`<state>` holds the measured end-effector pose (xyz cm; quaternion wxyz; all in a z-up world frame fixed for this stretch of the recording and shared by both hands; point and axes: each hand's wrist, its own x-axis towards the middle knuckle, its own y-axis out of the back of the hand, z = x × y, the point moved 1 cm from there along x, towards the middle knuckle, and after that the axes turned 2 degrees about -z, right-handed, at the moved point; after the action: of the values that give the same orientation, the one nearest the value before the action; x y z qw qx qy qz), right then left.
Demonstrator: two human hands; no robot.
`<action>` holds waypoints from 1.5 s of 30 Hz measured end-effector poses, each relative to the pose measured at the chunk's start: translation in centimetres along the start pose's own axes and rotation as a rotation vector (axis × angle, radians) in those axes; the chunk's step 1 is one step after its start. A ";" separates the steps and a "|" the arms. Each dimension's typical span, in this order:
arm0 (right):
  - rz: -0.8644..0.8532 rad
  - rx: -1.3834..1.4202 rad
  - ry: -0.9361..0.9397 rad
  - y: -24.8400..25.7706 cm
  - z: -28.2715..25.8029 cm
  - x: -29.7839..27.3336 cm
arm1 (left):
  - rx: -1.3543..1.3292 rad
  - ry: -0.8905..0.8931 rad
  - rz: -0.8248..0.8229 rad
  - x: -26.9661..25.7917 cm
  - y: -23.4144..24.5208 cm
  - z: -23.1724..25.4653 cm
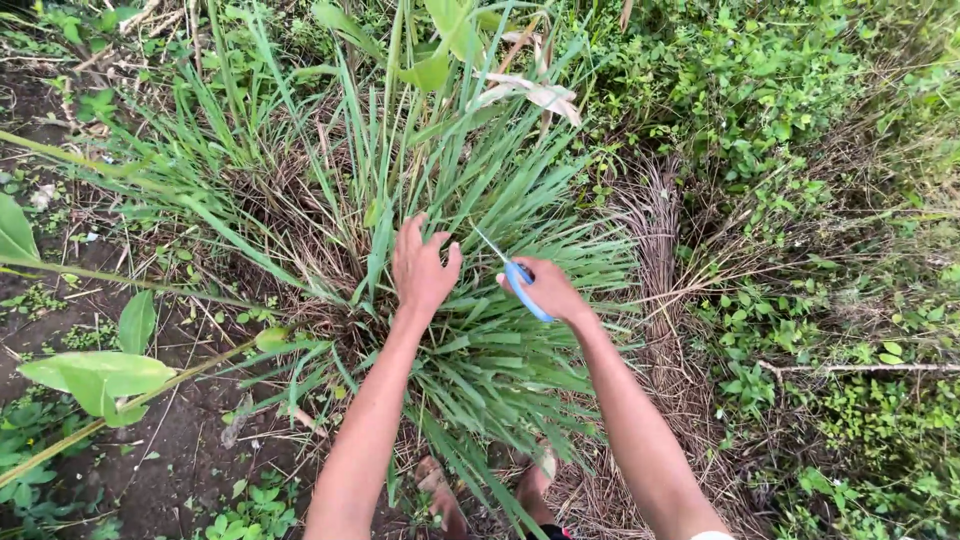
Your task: Trimming long green grass with a pair of scissors in a garden.
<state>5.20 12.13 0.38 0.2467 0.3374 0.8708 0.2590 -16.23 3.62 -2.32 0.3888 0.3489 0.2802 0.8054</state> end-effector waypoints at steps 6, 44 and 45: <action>0.022 0.021 -0.055 0.2 -0.9 0.9 | 0.147 0.094 -0.045 1.3 -1.9 -1.1; 0.012 -0.053 0.145 -0.8 -6.4 2.8 | -0.241 0.011 0.020 0.6 1.3 -0.4; 0.016 -0.013 0.142 -0.8 -6.7 2.5 | -0.245 -0.018 0.055 0.4 1.3 -0.5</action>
<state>-0.84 11.48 4.18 0.1844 0.3235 0.8816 0.2901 -17.33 3.14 -1.56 0.4089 0.3136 0.1665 0.8406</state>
